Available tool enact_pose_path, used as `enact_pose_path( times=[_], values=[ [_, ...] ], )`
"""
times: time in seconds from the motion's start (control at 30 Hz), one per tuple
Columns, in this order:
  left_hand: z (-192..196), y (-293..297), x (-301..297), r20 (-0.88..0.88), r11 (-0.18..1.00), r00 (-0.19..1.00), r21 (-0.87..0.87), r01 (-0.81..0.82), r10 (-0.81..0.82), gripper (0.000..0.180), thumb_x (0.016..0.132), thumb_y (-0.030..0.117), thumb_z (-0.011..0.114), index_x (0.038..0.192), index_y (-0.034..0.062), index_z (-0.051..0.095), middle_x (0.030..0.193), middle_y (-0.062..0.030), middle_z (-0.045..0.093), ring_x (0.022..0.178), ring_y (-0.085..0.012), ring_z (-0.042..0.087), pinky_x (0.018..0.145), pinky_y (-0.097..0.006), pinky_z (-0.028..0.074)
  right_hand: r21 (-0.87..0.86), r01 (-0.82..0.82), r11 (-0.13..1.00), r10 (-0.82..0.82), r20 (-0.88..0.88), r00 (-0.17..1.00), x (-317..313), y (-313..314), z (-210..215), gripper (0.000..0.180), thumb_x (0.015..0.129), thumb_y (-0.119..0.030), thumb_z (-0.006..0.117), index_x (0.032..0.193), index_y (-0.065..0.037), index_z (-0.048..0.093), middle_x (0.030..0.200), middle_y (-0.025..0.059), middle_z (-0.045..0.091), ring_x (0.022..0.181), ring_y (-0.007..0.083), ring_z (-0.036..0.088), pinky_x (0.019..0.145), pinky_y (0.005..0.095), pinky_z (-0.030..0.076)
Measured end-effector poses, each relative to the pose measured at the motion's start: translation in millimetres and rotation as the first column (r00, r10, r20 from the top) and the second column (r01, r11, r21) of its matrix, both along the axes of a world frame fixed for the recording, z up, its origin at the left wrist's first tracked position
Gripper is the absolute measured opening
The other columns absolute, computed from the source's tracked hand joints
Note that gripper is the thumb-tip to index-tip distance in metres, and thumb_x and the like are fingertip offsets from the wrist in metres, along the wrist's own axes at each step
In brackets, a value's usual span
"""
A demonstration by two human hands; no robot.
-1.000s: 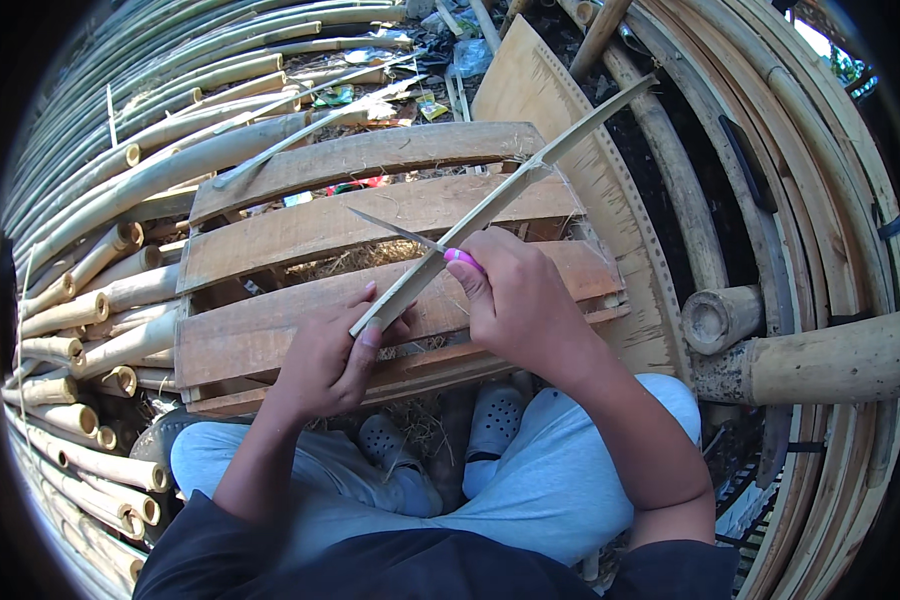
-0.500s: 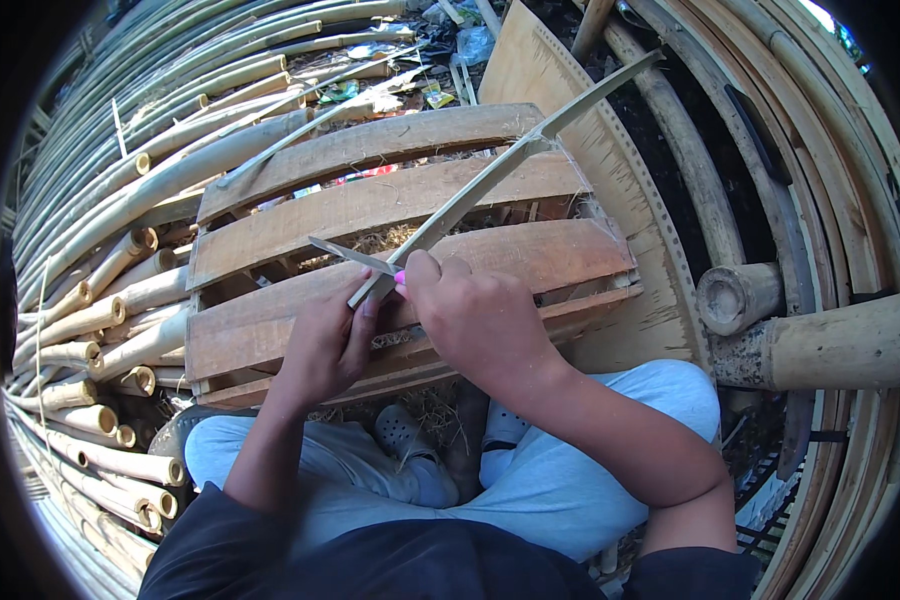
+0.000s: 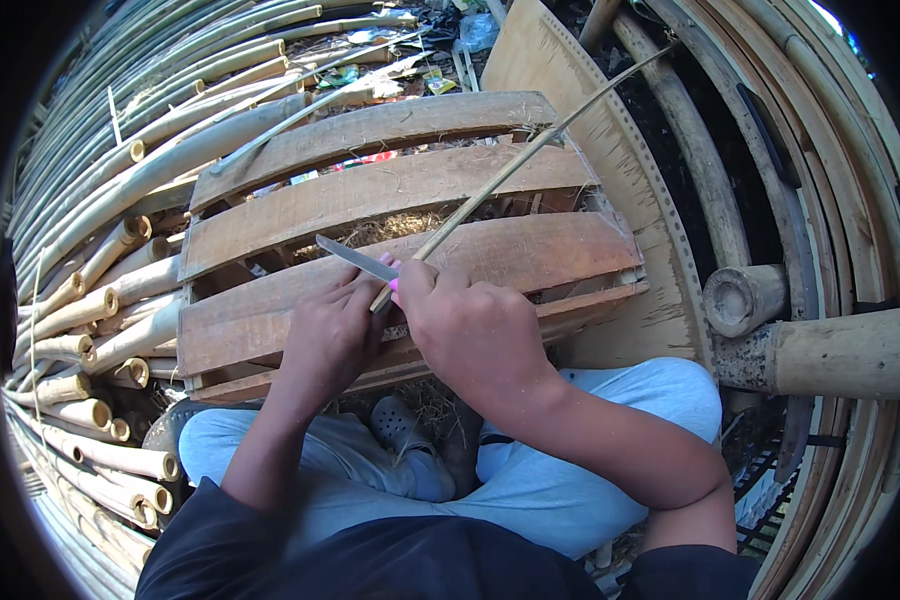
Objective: Scraping a thin strip of bamboo with a knife in a workshop environment.
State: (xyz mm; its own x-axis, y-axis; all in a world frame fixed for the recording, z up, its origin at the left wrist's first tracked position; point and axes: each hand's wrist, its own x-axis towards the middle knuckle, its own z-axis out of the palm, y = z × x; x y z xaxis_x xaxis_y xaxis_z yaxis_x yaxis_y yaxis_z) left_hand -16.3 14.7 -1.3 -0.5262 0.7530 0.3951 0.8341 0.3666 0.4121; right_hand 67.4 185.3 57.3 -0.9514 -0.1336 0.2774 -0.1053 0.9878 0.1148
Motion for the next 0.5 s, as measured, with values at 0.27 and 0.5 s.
enact_pose_path(
  times=[0.27,0.5],
  values=[
    [-3.9,-2.6,-0.8,0.018,0.998,0.999,0.056,0.03,-0.031,0.029,0.083,0.006,0.073,0.11,-0.0005,0.064,0.106,-0.0179,0.072,0.11,-0.038,0.068,0.088,-0.045,0.058,-0.052,0.001,0.999,0.001,0.038,0.999,5.5,-8.2,1.8,0.023,0.099,-0.028,0.06,0.086,-0.011,0.053,0.068,0.0053,0.056,0.053,0.0234,0.062,0.047,0.0364,0.049],
    [-4.4,-1.6,-2.0,-0.006,0.999,1.0,0.035,0.026,-0.026,0.037,0.085,0.009,0.072,0.12,-0.0014,0.064,0.122,-0.0185,0.069,0.112,-0.0335,0.068,0.103,-0.045,0.053,0.03,-0.058,0.998,0.058,0.01,0.998,4.6,-7.5,-0.9,0.027,0.099,-0.035,0.06,0.086,-0.013,0.053,0.065,0.0022,0.055,0.05,0.0152,0.063,0.044,0.029,0.049]
  ],
)
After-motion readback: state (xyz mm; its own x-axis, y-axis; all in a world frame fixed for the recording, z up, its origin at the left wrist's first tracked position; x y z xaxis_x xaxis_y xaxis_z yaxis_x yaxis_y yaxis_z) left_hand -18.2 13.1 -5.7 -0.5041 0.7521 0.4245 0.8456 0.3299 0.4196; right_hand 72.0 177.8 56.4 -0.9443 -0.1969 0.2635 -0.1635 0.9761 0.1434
